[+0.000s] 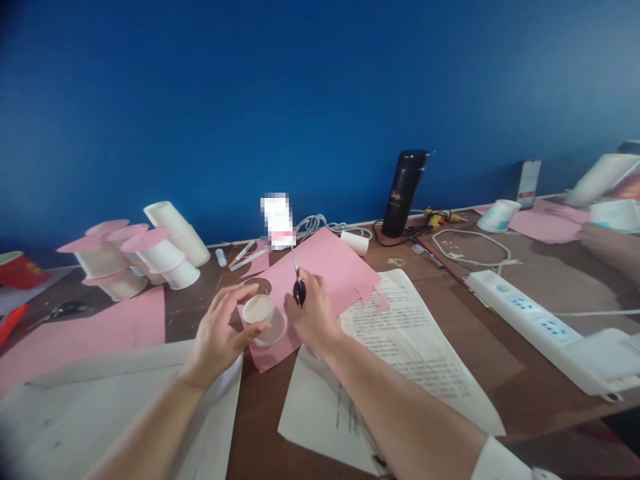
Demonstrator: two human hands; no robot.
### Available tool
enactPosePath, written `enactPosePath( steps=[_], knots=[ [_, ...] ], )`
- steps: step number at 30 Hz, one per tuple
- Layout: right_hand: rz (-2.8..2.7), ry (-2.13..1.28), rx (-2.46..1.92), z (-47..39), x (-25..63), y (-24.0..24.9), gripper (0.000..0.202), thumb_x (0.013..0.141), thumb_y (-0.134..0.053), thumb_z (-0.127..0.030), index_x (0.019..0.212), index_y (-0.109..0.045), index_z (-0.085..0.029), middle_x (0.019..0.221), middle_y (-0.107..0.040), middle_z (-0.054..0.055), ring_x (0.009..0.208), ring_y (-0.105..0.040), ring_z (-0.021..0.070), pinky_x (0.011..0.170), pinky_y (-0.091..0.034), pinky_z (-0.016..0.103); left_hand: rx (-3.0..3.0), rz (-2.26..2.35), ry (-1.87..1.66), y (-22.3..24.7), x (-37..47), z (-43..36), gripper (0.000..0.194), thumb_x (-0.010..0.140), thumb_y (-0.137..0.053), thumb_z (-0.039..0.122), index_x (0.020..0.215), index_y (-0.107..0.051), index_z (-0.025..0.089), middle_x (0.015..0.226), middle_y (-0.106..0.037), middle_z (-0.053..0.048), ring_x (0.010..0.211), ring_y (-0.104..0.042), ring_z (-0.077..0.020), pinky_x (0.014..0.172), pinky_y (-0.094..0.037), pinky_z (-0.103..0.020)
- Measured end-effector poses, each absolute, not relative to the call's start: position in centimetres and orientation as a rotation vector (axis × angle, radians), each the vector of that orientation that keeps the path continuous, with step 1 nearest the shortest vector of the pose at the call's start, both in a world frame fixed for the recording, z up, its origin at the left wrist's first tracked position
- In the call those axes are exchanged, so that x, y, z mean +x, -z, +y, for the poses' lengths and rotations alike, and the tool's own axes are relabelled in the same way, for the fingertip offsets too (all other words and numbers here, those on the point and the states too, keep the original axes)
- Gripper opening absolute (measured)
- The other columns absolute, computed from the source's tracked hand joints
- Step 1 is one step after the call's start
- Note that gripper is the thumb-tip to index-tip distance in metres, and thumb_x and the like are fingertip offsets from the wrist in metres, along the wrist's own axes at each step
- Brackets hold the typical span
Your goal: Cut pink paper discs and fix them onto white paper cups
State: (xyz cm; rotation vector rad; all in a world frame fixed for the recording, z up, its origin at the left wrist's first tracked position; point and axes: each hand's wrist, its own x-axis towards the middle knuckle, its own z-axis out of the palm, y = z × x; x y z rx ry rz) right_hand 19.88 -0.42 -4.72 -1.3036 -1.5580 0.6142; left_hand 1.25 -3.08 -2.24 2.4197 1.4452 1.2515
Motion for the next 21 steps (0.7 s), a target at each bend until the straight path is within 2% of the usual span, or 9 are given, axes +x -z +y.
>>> enactPosePath(
  steps=[4, 7, 9, 11, 13, 16, 18, 21],
  knots=[
    [-1.706, -0.512, -0.9, -2.2, 19.9, 2.5, 0.054, 0.086, -0.053, -0.022, 0.137, -0.037, -0.022, 0.121, -0.049, 0.013, 0.1, -0.059, 0.0222, 0.088, -0.052, 0.042, 2.278, 1.54, -1.419, 1.6, 0.8, -3.3, 0.041, 0.084, -0.056, 0.044, 0.118, -0.055, 0.021, 0.107, -0.061, -0.009, 0.096, -0.057, -0.022, 0.087, -0.046, -0.035],
    [-1.854, -0.316, -0.611, -4.1, 19.6, 0.7, 0.064, 0.081, -0.055, -0.014, 0.141, -0.033, -0.025, 0.127, -0.048, 0.012, 0.116, -0.053, 0.027, 0.095, -0.05, 0.045, 2.258, 1.553, -1.518, 1.3, 0.7, -3.8, 0.035, 0.086, -0.053, 0.044, 0.113, -0.058, 0.021, 0.096, -0.062, -0.007, 0.086, -0.058, -0.0202, 0.08, -0.048, -0.033],
    [-1.927, -0.29, -0.509, -5.2, 19.2, 0.3, 0.07, 0.08, -0.055, -0.012, 0.143, -0.029, -0.027, 0.129, -0.049, 0.011, 0.12, -0.051, 0.027, 0.097, -0.05, 0.045, 2.318, 1.466, -1.587, 1.2, 0.9, -4.4, 0.036, 0.088, -0.049, 0.046, 0.112, -0.058, 0.022, 0.096, -0.064, -0.007, 0.087, -0.059, -0.0213, 0.079, -0.048, -0.034],
    [-2.008, -0.336, -0.471, -5.7, 18.8, 0.4, 0.071, 0.081, -0.055, -0.013, 0.145, -0.026, -0.027, 0.133, -0.046, 0.012, 0.122, -0.05, 0.0261, 0.098, -0.05, 0.043, 2.387, 1.372, -1.625, 1.0, 1.2, -5.1, 0.034, 0.09, -0.045, 0.044, 0.114, -0.057, 0.023, 0.102, -0.065, -0.008, 0.094, -0.059, -0.0232, 0.082, -0.048, -0.036],
    [-2.073, -0.383, -0.463, -5.8, 18.6, 0.6, 0.071, 0.08, -0.055, -0.015, 0.145, -0.027, -0.025, 0.133, -0.046, 0.012, 0.123, -0.049, 0.026, 0.098, -0.05, 0.041, 2.404, 1.356, -1.63, 0.7, 1.5, -5.8, 0.028, 0.091, -0.044, 0.034, 0.114, -0.057, 0.024, 0.104, -0.066, -0.007, 0.096, -0.06, -0.0221, 0.083, -0.048, -0.035],
    [-2.154, -0.426, -0.501, -5.7, 18.5, 0.7, 0.071, 0.079, -0.059, -0.018, 0.144, -0.03, -0.021, 0.133, -0.049, 0.012, 0.121, -0.052, 0.0261, 0.093, -0.054, 0.037, 2.312, 1.44, -1.639, 0.4, 2.0, -6.3, 0.021, 0.09, -0.044, 0.021, 0.101, -0.061, 0.023, 0.092, -0.067, -0.004, 0.085, -0.063, -0.0184, 0.076, -0.049, -0.031],
    [-2.166, -0.405, -0.537, -5.8, 18.5, 0.5, 0.07, 0.08, -0.06, -0.021, 0.144, -0.031, -0.021, 0.134, -0.051, 0.012, 0.119, -0.054, 0.0258, 0.091, -0.055, 0.036, 2.247, 1.49, -1.644, 0.3, 2.1, -6.4, 0.019, 0.089, -0.044, 0.021, 0.093, -0.063, 0.022, 0.084, -0.066, -0.003, 0.078, -0.063, -0.0175, 0.073, -0.049, -0.029],
    [-2.129, -0.304, -0.522, -6.1, 18.4, -0.1, 0.066, 0.083, -0.06, -0.024, 0.143, -0.032, -0.021, 0.136, -0.052, 0.011, 0.121, -0.053, 0.0251, 0.095, -0.053, 0.038, 2.171, 1.54, -1.653, 0.1, 2.2, -6.4, 0.021, 0.09, -0.042, 0.022, 0.089, -0.063, 0.022, 0.083, -0.067, -0.003, 0.079, -0.063, -0.0177, 0.074, -0.048, -0.03]
  ],
)
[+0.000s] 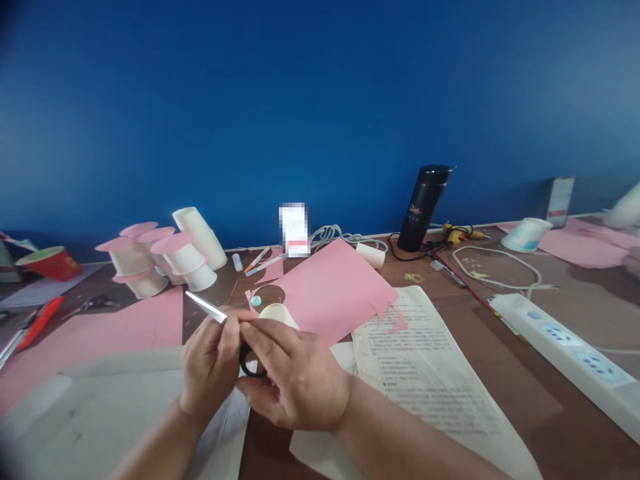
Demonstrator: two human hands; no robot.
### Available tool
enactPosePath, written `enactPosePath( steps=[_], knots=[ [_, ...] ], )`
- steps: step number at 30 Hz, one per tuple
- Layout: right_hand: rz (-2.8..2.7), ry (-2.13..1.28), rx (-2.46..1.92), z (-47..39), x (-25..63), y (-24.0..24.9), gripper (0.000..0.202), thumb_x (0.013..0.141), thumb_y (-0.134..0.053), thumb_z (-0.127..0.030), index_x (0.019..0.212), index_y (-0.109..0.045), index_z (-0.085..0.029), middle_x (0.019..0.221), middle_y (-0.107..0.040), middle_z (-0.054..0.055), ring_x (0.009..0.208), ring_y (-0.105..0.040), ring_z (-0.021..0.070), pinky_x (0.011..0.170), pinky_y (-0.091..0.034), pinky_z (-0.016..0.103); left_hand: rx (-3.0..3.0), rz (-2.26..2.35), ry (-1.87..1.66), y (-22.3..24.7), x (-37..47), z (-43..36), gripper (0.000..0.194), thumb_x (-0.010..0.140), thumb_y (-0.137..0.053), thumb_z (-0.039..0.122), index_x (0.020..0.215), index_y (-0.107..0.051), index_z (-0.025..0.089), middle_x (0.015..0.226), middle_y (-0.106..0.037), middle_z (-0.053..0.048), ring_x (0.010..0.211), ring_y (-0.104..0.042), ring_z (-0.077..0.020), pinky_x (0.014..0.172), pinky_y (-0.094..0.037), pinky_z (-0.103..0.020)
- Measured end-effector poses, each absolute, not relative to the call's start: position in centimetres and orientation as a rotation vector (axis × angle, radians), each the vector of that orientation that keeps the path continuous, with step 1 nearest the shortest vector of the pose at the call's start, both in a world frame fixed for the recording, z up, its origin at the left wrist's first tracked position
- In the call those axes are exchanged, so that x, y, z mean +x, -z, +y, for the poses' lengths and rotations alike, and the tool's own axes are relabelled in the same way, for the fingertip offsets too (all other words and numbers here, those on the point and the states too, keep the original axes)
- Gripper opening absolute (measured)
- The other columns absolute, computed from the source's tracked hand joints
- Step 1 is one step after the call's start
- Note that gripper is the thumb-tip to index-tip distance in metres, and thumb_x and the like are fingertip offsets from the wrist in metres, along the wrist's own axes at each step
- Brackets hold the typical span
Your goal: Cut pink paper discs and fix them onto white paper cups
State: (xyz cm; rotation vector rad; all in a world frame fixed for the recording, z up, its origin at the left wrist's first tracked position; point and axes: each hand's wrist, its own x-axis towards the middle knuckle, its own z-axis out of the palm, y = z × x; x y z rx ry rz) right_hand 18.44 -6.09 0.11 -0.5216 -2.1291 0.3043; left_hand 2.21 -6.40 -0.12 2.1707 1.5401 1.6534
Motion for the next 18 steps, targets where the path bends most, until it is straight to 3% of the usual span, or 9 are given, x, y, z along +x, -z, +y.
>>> enactPosePath(
  steps=[10, 15, 18],
  knots=[
    [-2.088, -0.148, -0.539, -6.9, 18.1, -0.3, 0.051, 0.083, -0.059, -0.017, 0.133, -0.049, -0.021, 0.137, -0.053, 0.01, 0.119, -0.056, 0.0257, 0.095, -0.053, 0.041, 1.978, 1.602, -1.685, -0.3, 2.7, -6.6, 0.024, 0.091, -0.04, 0.025, 0.083, -0.063, 0.022, 0.081, -0.067, -0.001, 0.075, -0.062, -0.0156, 0.073, -0.048, -0.027],
    [-1.889, -0.135, -0.608, -6.3, 19.1, -0.3, 0.056, 0.081, -0.054, -0.006, 0.131, -0.051, -0.03, 0.134, -0.053, 0.006, 0.117, -0.055, 0.0254, 0.093, -0.053, 0.046, 1.384, 1.845, -1.846, -0.2, -0.1, -4.8, 0.028, 0.087, -0.041, 0.033, 0.074, -0.062, 0.021, 0.061, -0.058, 0.001, 0.054, -0.055, -0.0144, 0.05, -0.042, -0.023],
    [-1.704, -0.167, -0.761, -5.2, 19.6, 0.0, 0.043, 0.083, -0.052, -0.007, 0.121, -0.058, -0.027, 0.122, -0.057, 0.009, 0.117, -0.054, 0.0261, 0.095, -0.05, 0.049, 1.287, 2.063, -1.514, 0.0, -3.2, -2.8, 0.024, 0.078, -0.045, 0.032, 0.071, -0.065, 0.021, 0.056, -0.058, 0.001, 0.048, -0.053, -0.0164, 0.043, -0.037, -0.025]
  ],
)
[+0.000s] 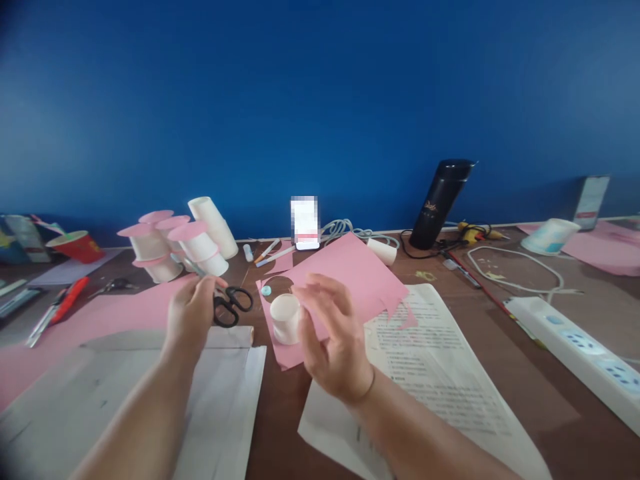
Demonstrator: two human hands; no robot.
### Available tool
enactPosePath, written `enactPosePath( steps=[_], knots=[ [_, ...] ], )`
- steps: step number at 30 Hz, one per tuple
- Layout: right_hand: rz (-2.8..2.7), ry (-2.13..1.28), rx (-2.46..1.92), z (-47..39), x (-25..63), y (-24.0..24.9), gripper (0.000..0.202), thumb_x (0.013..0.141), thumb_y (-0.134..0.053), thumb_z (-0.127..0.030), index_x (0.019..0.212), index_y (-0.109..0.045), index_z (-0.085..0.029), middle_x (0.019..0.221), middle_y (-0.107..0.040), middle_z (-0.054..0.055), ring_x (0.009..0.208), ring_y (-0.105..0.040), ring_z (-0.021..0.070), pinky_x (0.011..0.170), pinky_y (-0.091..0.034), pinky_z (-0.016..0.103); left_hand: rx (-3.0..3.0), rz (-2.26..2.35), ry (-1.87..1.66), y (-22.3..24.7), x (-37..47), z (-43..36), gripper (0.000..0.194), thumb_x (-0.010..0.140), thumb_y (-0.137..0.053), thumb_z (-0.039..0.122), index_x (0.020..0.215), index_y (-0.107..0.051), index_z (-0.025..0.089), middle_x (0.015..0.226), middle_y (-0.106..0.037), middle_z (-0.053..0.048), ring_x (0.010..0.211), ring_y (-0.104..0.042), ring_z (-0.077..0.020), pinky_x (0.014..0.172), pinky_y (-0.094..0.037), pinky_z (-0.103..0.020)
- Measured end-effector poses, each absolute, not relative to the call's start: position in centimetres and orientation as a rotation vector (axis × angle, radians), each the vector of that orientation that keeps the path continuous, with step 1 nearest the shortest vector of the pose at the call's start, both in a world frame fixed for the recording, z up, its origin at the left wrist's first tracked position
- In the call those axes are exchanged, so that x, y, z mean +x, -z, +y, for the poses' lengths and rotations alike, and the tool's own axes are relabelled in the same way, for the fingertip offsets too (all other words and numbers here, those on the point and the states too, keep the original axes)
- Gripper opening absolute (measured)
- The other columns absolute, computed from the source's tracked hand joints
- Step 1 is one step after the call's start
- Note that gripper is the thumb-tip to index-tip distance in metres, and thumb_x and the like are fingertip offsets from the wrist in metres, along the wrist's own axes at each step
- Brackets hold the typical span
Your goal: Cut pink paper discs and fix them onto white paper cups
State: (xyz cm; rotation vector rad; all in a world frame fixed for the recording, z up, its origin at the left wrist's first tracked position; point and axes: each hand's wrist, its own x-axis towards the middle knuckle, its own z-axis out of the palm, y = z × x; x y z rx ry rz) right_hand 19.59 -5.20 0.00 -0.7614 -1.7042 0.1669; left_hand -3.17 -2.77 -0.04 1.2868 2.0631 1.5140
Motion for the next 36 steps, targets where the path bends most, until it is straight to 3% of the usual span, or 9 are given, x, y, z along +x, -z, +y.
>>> enactPosePath(
  steps=[2, 5, 12, 17, 20, 25, 27, 32, 36],
  knots=[
    [-1.696, -0.173, -0.797, -4.4, 19.7, 0.4, 0.035, 0.084, -0.052, -0.009, 0.114, -0.062, -0.024, 0.115, -0.058, 0.01, 0.114, -0.054, 0.0262, 0.095, -0.049, 0.049, 1.4, 2.172, -1.115, 0.5, -4.7, -1.7, 0.025, 0.074, -0.045, 0.03, 0.064, -0.066, 0.021, 0.06, -0.064, -0.003, 0.053, -0.058, -0.0194, 0.046, -0.039, -0.026],
    [-1.709, -0.219, -0.824, -3.5, 19.7, 0.9, 0.029, 0.086, -0.05, -0.01, 0.11, -0.063, -0.021, 0.11, -0.057, 0.01, 0.112, -0.054, 0.0249, 0.094, -0.048, 0.046, 1.47, 2.163, -0.899, 1.3, -5.7, -0.7, 0.028, 0.073, -0.045, 0.03, 0.058, -0.066, 0.021, 0.06, -0.066, -0.006, 0.059, -0.06, -0.0226, 0.052, -0.039, -0.028],
    [-1.69, -0.275, -0.835, -2.8, 19.6, 1.7, 0.024, 0.086, -0.049, -0.01, 0.103, -0.064, -0.019, 0.105, -0.057, 0.01, 0.105, -0.056, 0.0225, 0.09, -0.05, 0.041, 1.516, 2.174, -0.711, 0.3, -6.2, -1.5, 0.036, 0.075, -0.047, 0.042, 0.048, -0.052, 0.019, 0.051, -0.055, -0.003, 0.056, -0.051, -0.0182, 0.052, -0.031, -0.026],
    [-1.696, -0.328, -0.848, -2.4, 19.7, 2.3, 0.025, 0.084, -0.049, -0.007, 0.101, -0.063, -0.02, 0.104, -0.058, 0.009, 0.102, -0.057, 0.0213, 0.087, -0.051, 0.039, 1.592, 1.869, -0.54, -1.0, -7.9, -2.8, 0.045, 0.074, -0.049, 0.06, 0.062, -0.059, 0.018, 0.059, -0.055, 0.001, 0.055, -0.045, -0.0146, 0.053, -0.031, -0.025],
    [-1.7, -0.336, -0.839, -2.3, 19.6, 2.4, 0.025, 0.084, -0.049, -0.006, 0.099, -0.063, -0.019, 0.1, -0.059, 0.008, 0.1, -0.057, 0.0205, 0.087, -0.05, 0.038, 1.634, 1.918, -0.354, -0.7, -9.0, -2.9, 0.046, 0.066, -0.058, 0.064, 0.055, -0.054, 0.019, 0.05, -0.045, 0.003, 0.05, -0.039, -0.0129, 0.05, -0.024, -0.025],
    [-1.672, -0.353, -0.859, -1.8, 19.6, 2.8, 0.026, 0.084, -0.048, -0.007, 0.101, -0.063, -0.02, 0.1, -0.059, 0.008, 0.096, -0.058, 0.0195, 0.083, -0.051, 0.036, 1.607, 2.376, -0.402, -0.5, -9.1, -2.5, 0.052, 0.072, -0.047, 0.071, 0.059, -0.053, 0.021, 0.057, -0.055, -0.001, 0.058, -0.051, -0.0188, 0.052, -0.031, -0.027],
    [-1.634, -0.368, -0.915, -1.3, 19.7, 3.3, 0.027, 0.085, -0.048, -0.009, 0.104, -0.062, -0.02, 0.102, -0.059, 0.008, 0.09, -0.058, 0.0183, 0.08, -0.051, 0.035, 1.594, 2.514, -0.465, -0.8, -8.4, -2.2, 0.049, 0.079, -0.04, 0.066, 0.066, -0.057, 0.022, 0.066, -0.062, -0.003, 0.064, -0.056, -0.0212, 0.053, -0.034, -0.028],
    [-1.539, -0.408, -1.111, 0.2, 19.9, 4.6, 0.026, 0.084, -0.049, -0.014, 0.106, -0.06, -0.02, 0.107, -0.058, 0.008, 0.082, -0.059, 0.0167, 0.074, -0.051, 0.035, 1.813, 2.517, -0.353, -1.9, -5.7, 0.7, 0.024, 0.082, -0.047, 0.043, 0.084, -0.065, 0.028, 0.089, -0.07, -0.002, 0.077, -0.062, -0.0221, 0.058, -0.04, -0.028],
    [-1.585, -0.399, -1.083, 0.5, 19.6, 5.2, 0.025, 0.083, -0.048, -0.013, 0.104, -0.061, -0.019, 0.104, -0.058, 0.008, 0.082, -0.059, 0.0174, 0.074, -0.05, 0.034, 2.129, 2.378, -0.084, -2.3, -4.0, 5.1, 0.026, 0.083, -0.045, 0.028, 0.091, -0.069, 0.026, 0.097, -0.07, -0.005, 0.084, -0.064, -0.0219, 0.067, -0.045, -0.029]
  ],
)
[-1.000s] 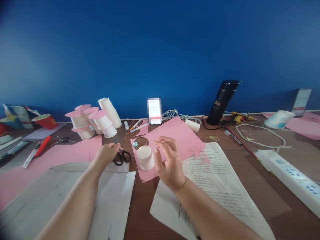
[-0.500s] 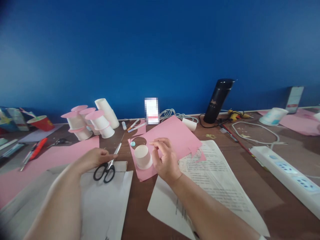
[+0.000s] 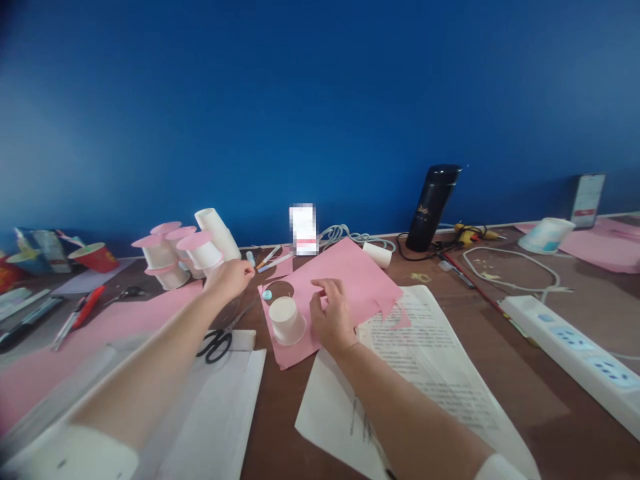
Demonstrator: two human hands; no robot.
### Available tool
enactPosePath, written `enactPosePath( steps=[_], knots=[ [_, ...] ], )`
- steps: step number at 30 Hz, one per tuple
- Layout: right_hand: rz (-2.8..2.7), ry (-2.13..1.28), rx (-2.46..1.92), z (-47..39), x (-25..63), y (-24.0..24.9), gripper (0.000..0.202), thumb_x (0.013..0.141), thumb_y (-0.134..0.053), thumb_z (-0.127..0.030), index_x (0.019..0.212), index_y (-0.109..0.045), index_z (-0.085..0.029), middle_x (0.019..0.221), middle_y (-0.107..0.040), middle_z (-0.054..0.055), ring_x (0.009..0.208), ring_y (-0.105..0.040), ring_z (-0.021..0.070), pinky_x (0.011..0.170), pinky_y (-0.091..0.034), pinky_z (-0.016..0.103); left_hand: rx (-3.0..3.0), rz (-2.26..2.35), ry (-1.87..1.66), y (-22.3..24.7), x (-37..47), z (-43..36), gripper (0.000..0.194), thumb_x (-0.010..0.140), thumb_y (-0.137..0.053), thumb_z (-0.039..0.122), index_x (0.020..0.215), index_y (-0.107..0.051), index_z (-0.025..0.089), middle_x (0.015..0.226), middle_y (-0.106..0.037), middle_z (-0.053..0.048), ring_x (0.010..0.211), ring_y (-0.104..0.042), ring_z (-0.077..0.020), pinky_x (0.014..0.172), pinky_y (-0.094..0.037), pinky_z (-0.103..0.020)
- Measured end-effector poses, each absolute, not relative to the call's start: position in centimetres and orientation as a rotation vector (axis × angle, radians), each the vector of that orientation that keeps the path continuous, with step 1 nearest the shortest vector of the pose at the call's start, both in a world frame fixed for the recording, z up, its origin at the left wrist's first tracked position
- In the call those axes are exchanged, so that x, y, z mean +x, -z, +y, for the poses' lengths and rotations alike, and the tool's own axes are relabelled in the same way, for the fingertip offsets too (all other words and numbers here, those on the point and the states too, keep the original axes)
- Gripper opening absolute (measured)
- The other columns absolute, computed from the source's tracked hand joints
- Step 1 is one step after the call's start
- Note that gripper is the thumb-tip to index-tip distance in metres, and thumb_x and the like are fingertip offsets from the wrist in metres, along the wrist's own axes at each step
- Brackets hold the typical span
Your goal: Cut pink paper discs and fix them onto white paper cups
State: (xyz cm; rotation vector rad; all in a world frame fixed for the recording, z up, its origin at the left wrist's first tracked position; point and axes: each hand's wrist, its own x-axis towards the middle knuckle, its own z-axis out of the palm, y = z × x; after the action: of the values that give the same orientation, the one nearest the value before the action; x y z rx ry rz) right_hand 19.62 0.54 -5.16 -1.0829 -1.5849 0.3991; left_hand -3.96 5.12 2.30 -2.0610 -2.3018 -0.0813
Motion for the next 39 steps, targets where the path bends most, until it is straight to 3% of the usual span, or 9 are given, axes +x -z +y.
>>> enactPosePath(
  steps=[7, 13, 21, 25, 30, 34, 39],
  knots=[
    [-1.647, -0.369, -1.049, 0.4, 19.2, 5.5, 0.026, 0.083, -0.045, -0.011, 0.101, -0.062, -0.019, 0.102, -0.058, 0.009, 0.081, -0.059, 0.0175, 0.073, -0.05, 0.033, -2.162, -2.163, -0.13, -1.0, -2.3, 10.6, 0.026, 0.079, -0.053, 0.024, 0.097, -0.071, 0.015, 0.108, -0.066, -0.016, 0.102, -0.061, -0.0285, 0.084, -0.047, -0.034],
    [-1.678, -0.403, -1.083, 0.3, 19.2, 5.4, 0.026, 0.081, -0.046, -0.01, 0.098, -0.063, -0.021, 0.102, -0.059, 0.007, 0.081, -0.061, 0.0171, 0.072, -0.05, 0.031, -2.083, -2.245, -0.158, 0.0, -1.8, 11.2, 0.027, 0.08, -0.052, 0.022, 0.098, -0.07, 0.014, 0.111, -0.065, -0.018, 0.101, -0.062, -0.0284, 0.081, -0.049, -0.035],
    [-1.683, -0.446, -1.114, 0.1, 19.2, 5.2, 0.025, 0.082, -0.046, -0.012, 0.097, -0.065, -0.021, 0.103, -0.06, 0.006, 0.074, -0.061, 0.0153, 0.066, -0.049, 0.028, -1.937, -2.505, -0.1, -0.4, -3.1, 10.3, 0.035, 0.073, -0.059, 0.033, 0.1, -0.068, 0.013, 0.101, -0.069, -0.018, 0.089, -0.067, -0.0283, 0.067, -0.05, -0.03],
    [-1.688, -0.456, -1.101, -0.1, 19.2, 5.2, 0.025, 0.082, -0.046, -0.012, 0.095, -0.065, -0.022, 0.102, -0.06, 0.006, 0.076, -0.061, 0.0156, 0.067, -0.049, 0.028, -1.978, -2.512, -0.035, -0.5, -4.6, 8.9, 0.03, 0.077, -0.054, 0.034, 0.098, -0.069, 0.019, 0.099, -0.07, -0.013, 0.087, -0.067, -0.0247, 0.066, -0.049, -0.028],
    [-1.707, -0.447, -1.095, -0.4, 19.0, 5.0, 0.024, 0.082, -0.046, -0.012, 0.093, -0.065, -0.022, 0.1, -0.061, 0.005, 0.074, -0.061, 0.0153, 0.064, -0.047, 0.027, -1.943, -2.404, 0.086, -0.5, -4.4, 8.8, 0.038, 0.081, -0.049, 0.03, 0.115, -0.064, 0.026, 0.124, -0.059, -0.013, 0.108, -0.058, -0.0299, 0.079, -0.048, -0.035],
    [-1.718, -0.43, -1.115, -0.5, 18.9, 4.9, 0.025, 0.082, -0.046, -0.01, 0.091, -0.066, -0.022, 0.098, -0.062, 0.005, 0.076, -0.061, 0.0159, 0.064, -0.047, 0.027, -2.048, -2.29, 0.107, -0.5, -2.7, 10.4, 0.034, 0.084, -0.045, 0.034, 0.104, -0.071, 0.026, 0.118, -0.06, -0.013, 0.106, -0.058, -0.0302, 0.081, -0.048, -0.037],
    [-1.752, -0.403, -1.102, -0.5, 18.8, 5.1, 0.025, 0.082, -0.046, -0.009, 0.091, -0.065, -0.022, 0.098, -0.062, 0.004, 0.079, -0.063, 0.0163, 0.069, -0.049, 0.027, -2.106, -2.195, 0.084, 0.0, -1.2, 11.8, 0.028, 0.08, -0.053, 0.03, 0.092, -0.074, 0.017, 0.111, -0.063, -0.018, 0.108, -0.056, -0.0339, 0.084, -0.047, -0.039]
  ],
)
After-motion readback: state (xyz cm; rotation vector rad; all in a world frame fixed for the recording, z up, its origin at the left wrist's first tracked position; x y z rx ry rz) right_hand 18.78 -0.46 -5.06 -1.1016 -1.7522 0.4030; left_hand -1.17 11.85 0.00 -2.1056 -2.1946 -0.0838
